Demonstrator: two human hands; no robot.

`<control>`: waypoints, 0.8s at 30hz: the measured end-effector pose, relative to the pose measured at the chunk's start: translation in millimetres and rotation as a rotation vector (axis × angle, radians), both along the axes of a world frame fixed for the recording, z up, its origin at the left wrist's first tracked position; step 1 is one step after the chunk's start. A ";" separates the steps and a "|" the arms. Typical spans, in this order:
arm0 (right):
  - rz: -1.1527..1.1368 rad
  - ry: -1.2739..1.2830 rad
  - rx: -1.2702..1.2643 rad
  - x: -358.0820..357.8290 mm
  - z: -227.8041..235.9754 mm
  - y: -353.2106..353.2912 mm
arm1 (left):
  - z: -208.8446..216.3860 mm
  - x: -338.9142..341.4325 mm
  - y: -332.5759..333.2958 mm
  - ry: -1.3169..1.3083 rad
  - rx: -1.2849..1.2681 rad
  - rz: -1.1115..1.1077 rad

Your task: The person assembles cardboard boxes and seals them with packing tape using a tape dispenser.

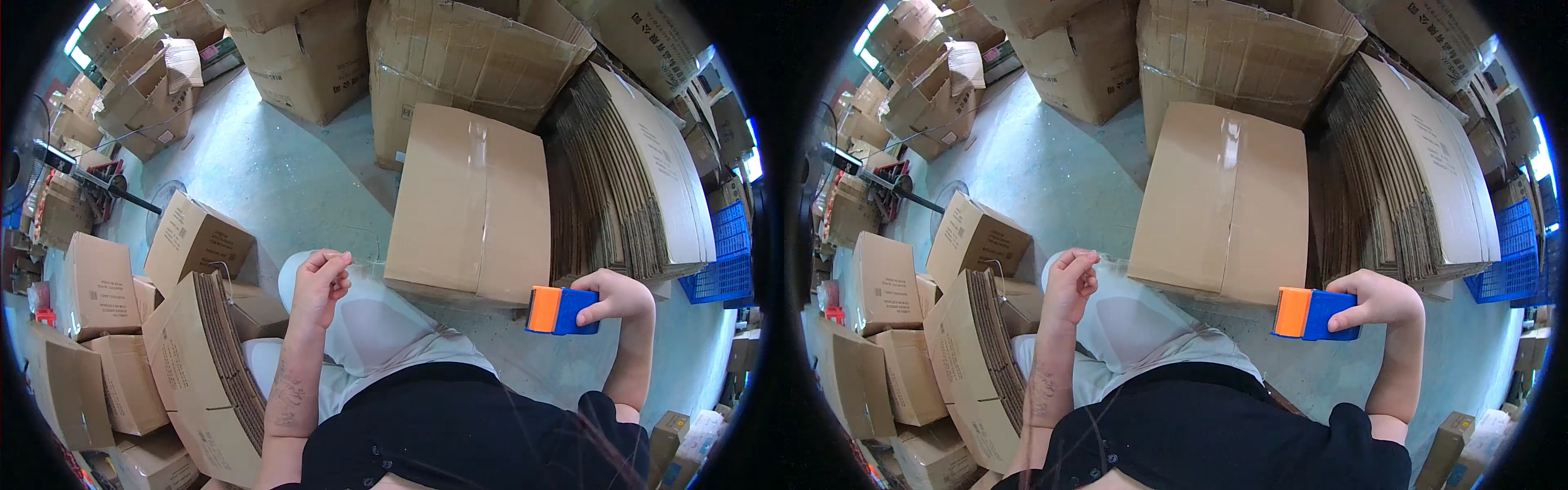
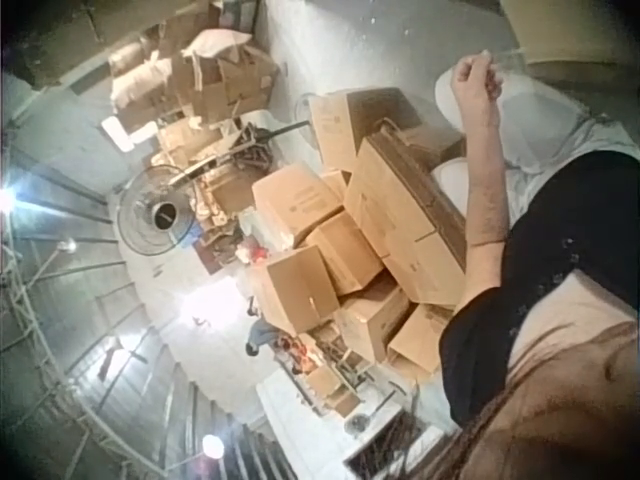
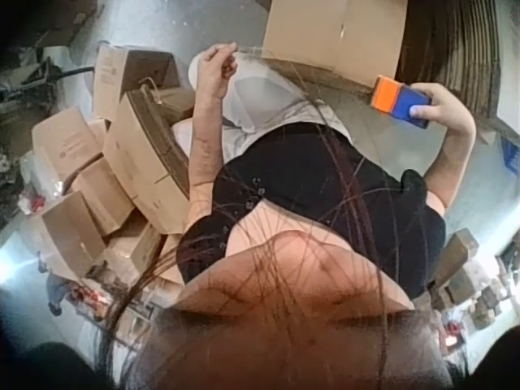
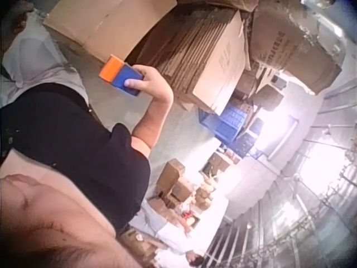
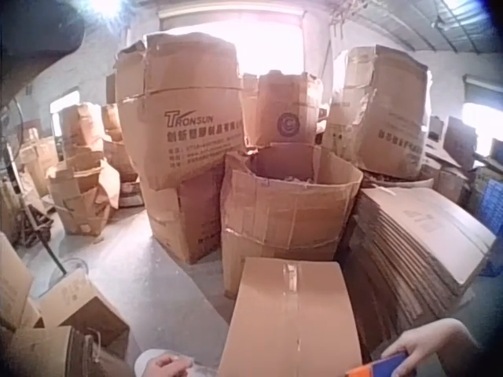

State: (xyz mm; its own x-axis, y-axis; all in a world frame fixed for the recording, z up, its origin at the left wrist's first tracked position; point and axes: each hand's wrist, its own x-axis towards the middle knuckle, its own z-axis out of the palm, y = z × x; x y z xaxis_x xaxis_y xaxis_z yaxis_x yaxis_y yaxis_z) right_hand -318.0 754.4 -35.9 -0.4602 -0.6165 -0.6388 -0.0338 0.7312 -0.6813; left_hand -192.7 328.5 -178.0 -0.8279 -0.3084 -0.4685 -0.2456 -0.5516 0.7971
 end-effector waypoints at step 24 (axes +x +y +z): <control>-0.052 0.021 -0.026 2.8 -11.8 10.3 | -19.6 -13.7 19.3 -0.221 -0.175 -0.507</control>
State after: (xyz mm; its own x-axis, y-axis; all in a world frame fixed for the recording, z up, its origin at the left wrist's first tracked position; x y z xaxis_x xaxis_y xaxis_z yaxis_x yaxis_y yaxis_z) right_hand -315.2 764.6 -47.7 -0.5053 -0.6077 -0.6127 -0.0110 0.7145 -0.6995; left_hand -206.4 347.8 -197.6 -0.7805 0.0125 -0.6250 -0.6159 -0.1862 0.7655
